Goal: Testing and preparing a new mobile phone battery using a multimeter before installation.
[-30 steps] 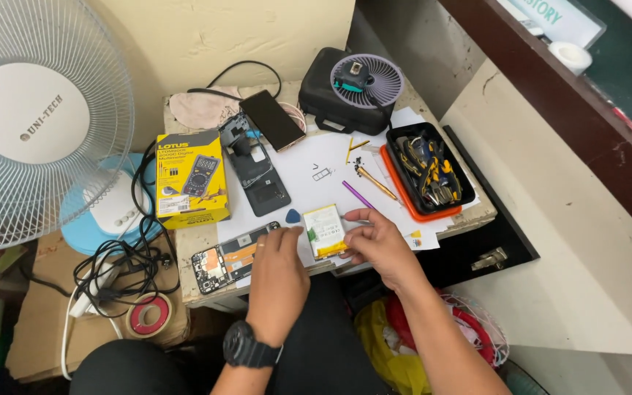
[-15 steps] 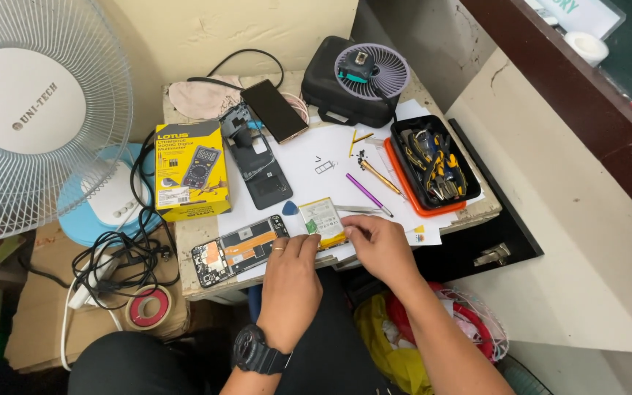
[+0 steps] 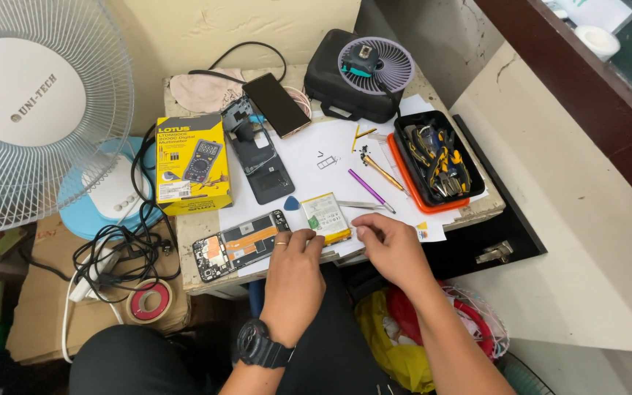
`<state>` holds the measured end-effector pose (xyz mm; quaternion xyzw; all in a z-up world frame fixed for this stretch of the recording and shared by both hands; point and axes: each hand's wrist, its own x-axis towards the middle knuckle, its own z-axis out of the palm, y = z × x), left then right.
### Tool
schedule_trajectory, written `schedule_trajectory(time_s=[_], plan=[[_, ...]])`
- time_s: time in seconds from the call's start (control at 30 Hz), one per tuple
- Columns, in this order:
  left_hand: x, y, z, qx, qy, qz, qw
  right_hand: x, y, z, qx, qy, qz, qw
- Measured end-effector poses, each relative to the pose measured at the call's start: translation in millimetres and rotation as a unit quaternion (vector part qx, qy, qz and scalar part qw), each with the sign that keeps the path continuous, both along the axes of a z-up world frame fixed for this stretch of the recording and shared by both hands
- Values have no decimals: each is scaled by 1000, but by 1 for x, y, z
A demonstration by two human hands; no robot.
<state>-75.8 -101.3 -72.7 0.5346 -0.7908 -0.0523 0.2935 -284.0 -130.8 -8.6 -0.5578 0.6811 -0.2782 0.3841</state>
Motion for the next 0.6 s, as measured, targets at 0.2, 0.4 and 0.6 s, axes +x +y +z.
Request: schedule_trajectory(time_s=[0.2,0.4,0.6], plan=[[26,22,25,-4,86,0,996,7,23,14,-13,-18,-51,998],[72,76,40,39,178,39,983,16,45,4,-21,-72,-71,995],[96,100,29,12,227,89,970,40,45,-7,-62,-72,-25,995]])
